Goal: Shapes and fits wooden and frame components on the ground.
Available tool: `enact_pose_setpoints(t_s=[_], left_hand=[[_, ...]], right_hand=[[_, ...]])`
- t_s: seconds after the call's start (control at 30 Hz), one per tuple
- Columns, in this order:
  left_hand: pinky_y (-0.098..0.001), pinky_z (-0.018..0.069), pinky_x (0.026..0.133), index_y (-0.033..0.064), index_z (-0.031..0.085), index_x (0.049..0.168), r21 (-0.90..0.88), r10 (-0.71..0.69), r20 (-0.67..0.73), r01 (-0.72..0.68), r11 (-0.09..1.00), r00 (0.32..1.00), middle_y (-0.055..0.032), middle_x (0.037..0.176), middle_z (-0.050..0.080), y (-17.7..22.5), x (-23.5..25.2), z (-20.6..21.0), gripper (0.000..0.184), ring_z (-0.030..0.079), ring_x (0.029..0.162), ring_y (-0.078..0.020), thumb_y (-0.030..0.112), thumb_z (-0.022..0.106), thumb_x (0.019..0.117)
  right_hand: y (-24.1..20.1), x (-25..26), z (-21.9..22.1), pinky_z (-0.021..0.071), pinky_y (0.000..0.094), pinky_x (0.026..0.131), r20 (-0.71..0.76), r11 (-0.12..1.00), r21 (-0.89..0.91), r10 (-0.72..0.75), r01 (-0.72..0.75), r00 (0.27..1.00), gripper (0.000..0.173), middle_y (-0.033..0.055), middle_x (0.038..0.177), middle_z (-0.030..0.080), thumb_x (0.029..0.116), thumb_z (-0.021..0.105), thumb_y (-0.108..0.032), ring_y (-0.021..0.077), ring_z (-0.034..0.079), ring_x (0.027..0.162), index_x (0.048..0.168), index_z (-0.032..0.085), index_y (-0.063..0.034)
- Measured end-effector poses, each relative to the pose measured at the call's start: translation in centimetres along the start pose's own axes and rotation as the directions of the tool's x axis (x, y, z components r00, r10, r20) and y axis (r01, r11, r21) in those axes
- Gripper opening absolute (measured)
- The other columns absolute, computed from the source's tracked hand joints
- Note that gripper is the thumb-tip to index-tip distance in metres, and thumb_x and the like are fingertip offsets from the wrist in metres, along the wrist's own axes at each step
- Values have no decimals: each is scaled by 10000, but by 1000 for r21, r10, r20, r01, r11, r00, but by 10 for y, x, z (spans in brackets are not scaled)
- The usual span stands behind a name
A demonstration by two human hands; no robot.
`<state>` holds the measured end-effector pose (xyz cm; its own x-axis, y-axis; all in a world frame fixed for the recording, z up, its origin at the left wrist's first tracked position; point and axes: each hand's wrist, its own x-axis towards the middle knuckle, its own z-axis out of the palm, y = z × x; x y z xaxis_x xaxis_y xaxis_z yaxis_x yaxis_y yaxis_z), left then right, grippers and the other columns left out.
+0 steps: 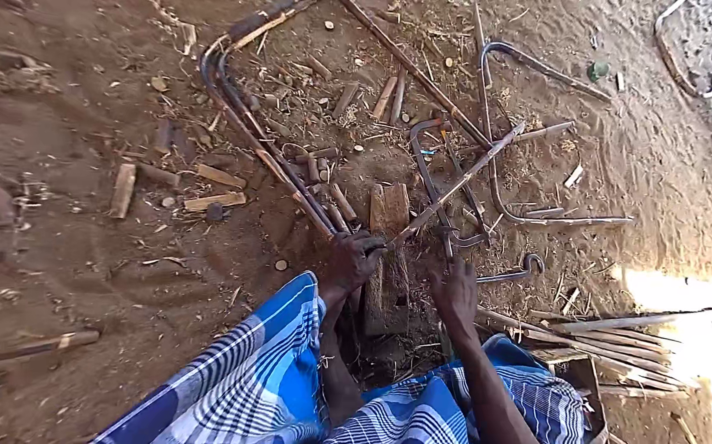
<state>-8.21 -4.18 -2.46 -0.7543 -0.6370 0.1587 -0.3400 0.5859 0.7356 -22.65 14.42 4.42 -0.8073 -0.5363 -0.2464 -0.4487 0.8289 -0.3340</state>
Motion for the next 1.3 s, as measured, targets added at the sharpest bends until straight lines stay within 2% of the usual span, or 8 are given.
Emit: enact_pose_setpoints(t_s=[0.2, 0.3, 0.37, 0.47, 0.7, 0.83, 0.9, 1.3], left_hand=[[-526, 467, 1041, 192, 812, 1011, 34, -6, 4, 6, 999, 1000, -11, 1050, 771, -1, -2, 2, 151, 714, 1008, -180, 254, 679, 977], [-532, 468, 1028, 179, 816, 1002, 29, 2, -24, -2, 1000, 1000, -25, 1027, 771, 0, 0, 2, 148, 716, 983, -192, 242, 686, 972], [-523, 467, 1037, 181, 814, 1006, 22, -5, -25, 6, 1000, 1000, -15, 1022, 770, -3, -2, 2, 154, 715, 975, -178, 254, 681, 979], [-509, 465, 1041, 189, 810, 1012, 33, 2, -12, -2, 999, 1000, 3, 1015, 765, -4, -1, 4, 164, 708, 974, -158, 275, 672, 986], [-532, 464, 1019, 151, 794, 987, 62, 46, -27, -44, 997, 999, -36, 1008, 762, -2, -3, 2, 163, 713, 939, -191, 248, 664, 979], [-551, 470, 1015, 140, 800, 1026, 65, 36, -28, -34, 997, 999, -62, 1014, 759, -2, -2, 2, 152, 720, 936, -214, 224, 686, 971], [-542, 472, 1039, 155, 799, 1034, 62, 23, -16, -22, 998, 1000, -40, 1038, 760, -1, -6, 2, 164, 718, 970, -194, 226, 661, 981], [-555, 480, 1003, 132, 793, 990, 69, 34, -20, -33, 997, 999, -45, 1010, 764, -4, -5, 4, 167, 724, 932, -203, 213, 648, 981]], right_hand=[[86, -14, 8, 528, 588, 929, 204, 928, -334, 245, -168, 948, 400, 220, 1228, 648, 1013, 570, -354, 402, 642, 1139, 1249, 642, -39], [74, -29, -17, 545, 595, 714, 192, 978, -49, 210, -204, 959, 384, 212, 928, 673, 1082, 461, -362, 399, 681, 838, 1267, 576, -46], [86, -44, -14, 492, 465, 504, 247, 938, 314, 68, -146, 967, 427, 106, 678, 557, 1083, 404, -438, 269, 555, 542, 1165, 596, -65], [77, -66, -15, 442, 401, 447, 283, 853, 519, -104, -61, 953, 551, 26, 590, 488, 1045, 365, -559, 188, 473, 464, 1025, 653, -89], [58, -83, 1, 475, 399, 520, 371, 903, 426, -227, 52, 901, 630, -13, 608, 492, 1025, 311, -676, 157, 513, 524, 936, 648, -152], [56, -90, 0, 543, 314, 548, 101, 859, 386, -401, 336, 911, 368, -14, 727, 597, 1054, 503, -385, 99, 576, 578, 1228, 627, -85], [54, -92, -1, 527, 330, 529, 136, 864, 395, -390, 311, 911, 410, -15, 701, 586, 1043, 537, -348, 106, 555, 552, 1373, 564, -105], [41, -89, 8, 537, 414, 584, 280, 952, 252, -243, 173, 929, 414, 11, 690, 593, 1076, 434, -469, 170, 591, 588, 1303, 625, -180]])
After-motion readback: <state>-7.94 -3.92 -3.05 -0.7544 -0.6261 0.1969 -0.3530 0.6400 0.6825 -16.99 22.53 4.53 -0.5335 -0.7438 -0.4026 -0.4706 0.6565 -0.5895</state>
